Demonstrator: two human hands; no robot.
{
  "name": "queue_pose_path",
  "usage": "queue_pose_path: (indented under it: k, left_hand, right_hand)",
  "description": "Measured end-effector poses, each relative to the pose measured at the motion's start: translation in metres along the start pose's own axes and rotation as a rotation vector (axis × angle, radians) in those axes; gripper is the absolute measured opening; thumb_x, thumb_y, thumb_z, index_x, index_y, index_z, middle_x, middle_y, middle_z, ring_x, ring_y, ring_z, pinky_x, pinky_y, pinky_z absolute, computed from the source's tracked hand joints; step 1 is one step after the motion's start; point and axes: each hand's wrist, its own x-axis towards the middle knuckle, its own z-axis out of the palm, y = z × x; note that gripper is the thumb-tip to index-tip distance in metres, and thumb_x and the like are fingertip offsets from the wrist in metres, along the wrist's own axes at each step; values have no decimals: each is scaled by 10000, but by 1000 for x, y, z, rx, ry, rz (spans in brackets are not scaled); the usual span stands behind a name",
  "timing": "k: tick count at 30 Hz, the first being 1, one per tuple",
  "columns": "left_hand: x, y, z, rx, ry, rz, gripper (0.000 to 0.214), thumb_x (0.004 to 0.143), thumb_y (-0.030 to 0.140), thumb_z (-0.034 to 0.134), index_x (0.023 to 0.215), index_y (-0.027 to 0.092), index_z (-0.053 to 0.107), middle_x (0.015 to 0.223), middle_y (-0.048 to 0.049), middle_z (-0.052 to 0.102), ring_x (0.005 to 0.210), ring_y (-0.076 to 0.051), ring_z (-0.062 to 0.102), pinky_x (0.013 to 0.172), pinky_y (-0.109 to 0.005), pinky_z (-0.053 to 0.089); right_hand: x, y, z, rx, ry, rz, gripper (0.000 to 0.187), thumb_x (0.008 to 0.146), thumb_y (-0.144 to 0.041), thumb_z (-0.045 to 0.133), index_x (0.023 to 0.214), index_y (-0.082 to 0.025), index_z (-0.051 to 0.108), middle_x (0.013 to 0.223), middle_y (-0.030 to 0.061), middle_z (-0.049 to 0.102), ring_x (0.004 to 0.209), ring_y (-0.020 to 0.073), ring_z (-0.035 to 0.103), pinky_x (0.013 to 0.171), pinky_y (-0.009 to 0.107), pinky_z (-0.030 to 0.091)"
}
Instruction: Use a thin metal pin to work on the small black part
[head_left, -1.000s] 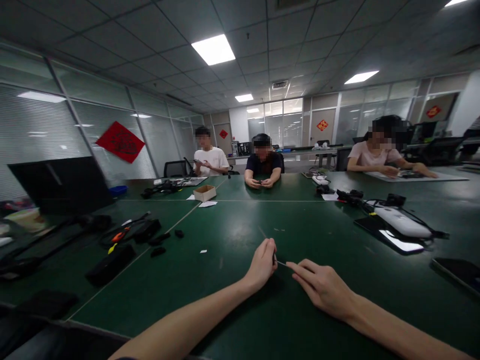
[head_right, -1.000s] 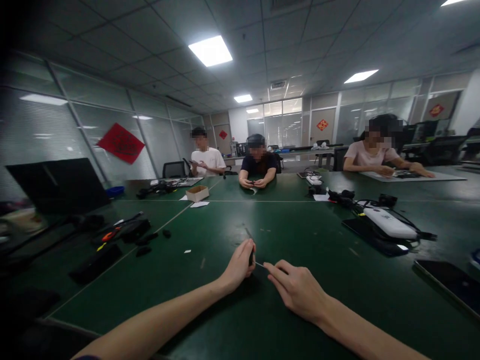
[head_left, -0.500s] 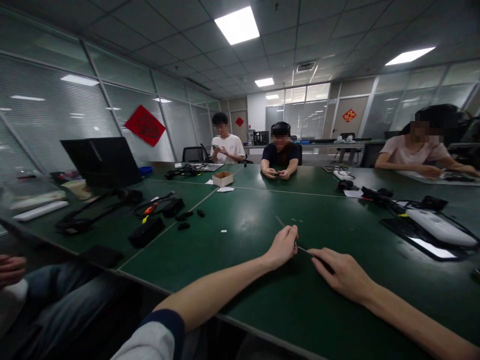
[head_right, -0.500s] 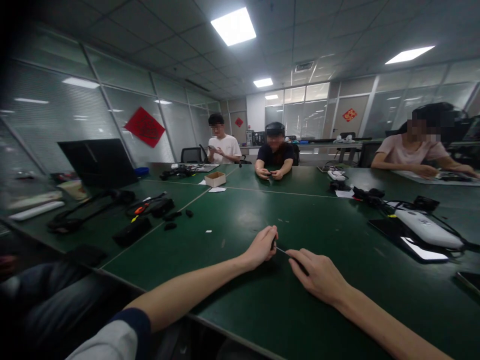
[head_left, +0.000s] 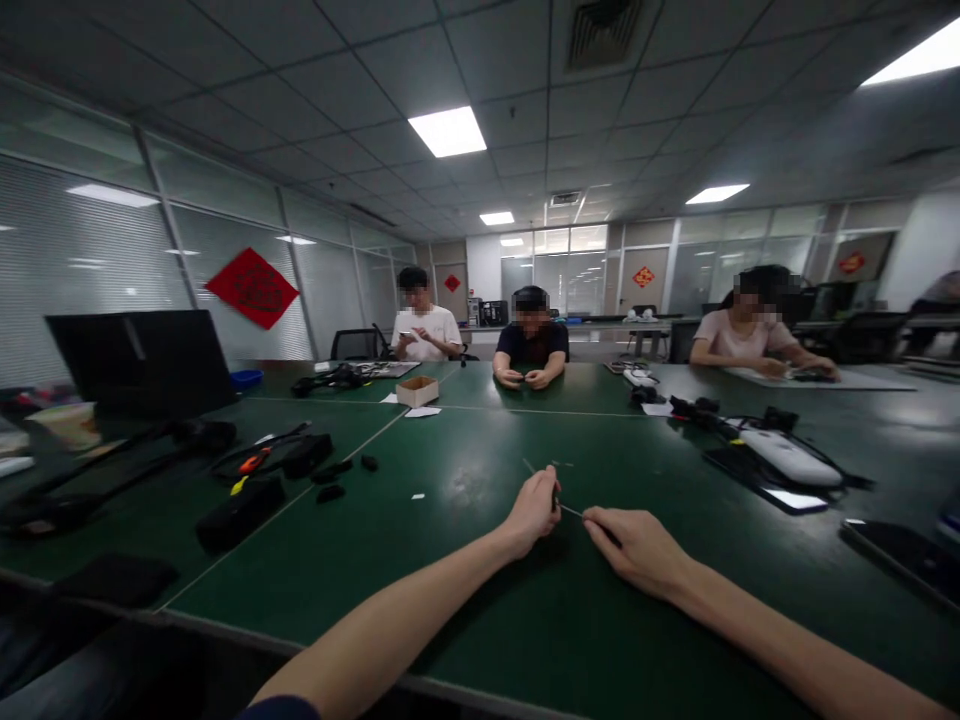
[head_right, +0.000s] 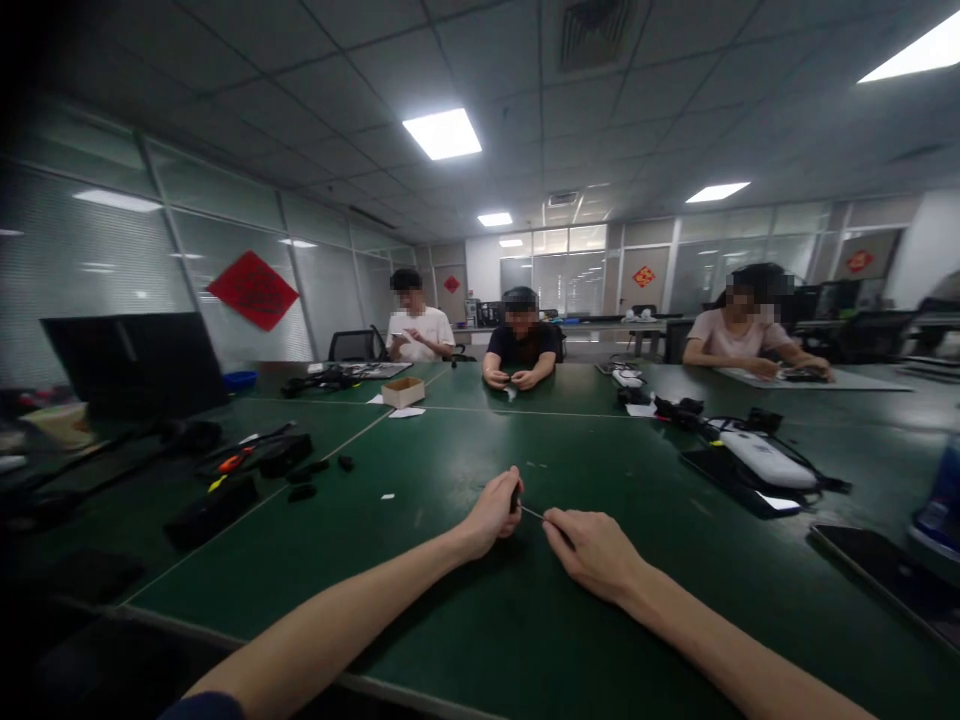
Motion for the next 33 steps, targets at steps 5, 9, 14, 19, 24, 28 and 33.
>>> queue_pose_path:
  k: [5,9,14,19,24,28,33]
  left_hand:
    - [1,-4,-1,5,-66,14,502,805,692,287,857,203,390,445,84,291,325,-59,187,363,-146,131]
    - [-2,-5,-1,40,-68,47,506,807,689,292,863,199,401,448,77,308,331,-60,206,363,-146,141]
    - [-3,-8,-1,44,-53,52,497,811,684,299,873,201,402,459,76,305,336,-62,218,360,-150,145]
    - [-3,-8,4,110,47,100,495,826,664,296,859,188,427,507,53,357,357,-66,283,358,-160,181]
    - [-7,-4,9,185,141,137,465,846,621,326,816,175,455,531,27,409,419,-87,374,407,-181,273]
    - [-8,1,11,254,200,136,447,856,589,346,791,169,486,518,7,441,459,-114,417,461,-209,322]
    - [-5,3,14,299,239,104,427,863,561,365,754,172,505,502,-12,465,486,-141,444,488,-225,333]
  right_hand:
    - [-4,3,-1,-19,8,25,339,954,-366,310,952,-204,608,779,22,643,687,133,592,681,238,417]
    - [-5,3,0,-27,4,16,340,955,-367,309,975,-210,610,798,19,648,691,129,589,677,234,405]
    - [-4,6,0,-55,-16,-19,335,953,-360,322,999,-209,618,819,26,656,709,129,599,693,234,403]
    - [-5,8,1,-102,-3,-33,342,951,-361,321,1010,-209,622,803,33,659,708,137,604,692,240,404]
    - [-7,6,5,-90,-2,-11,359,955,-375,307,980,-202,621,795,38,659,693,142,603,675,242,411]
    - [-8,6,6,-86,2,13,359,956,-374,304,963,-210,623,786,34,662,679,146,605,667,245,415]
    - [-9,7,6,-112,5,56,340,948,-372,326,962,-213,626,802,39,668,704,155,618,693,254,420]
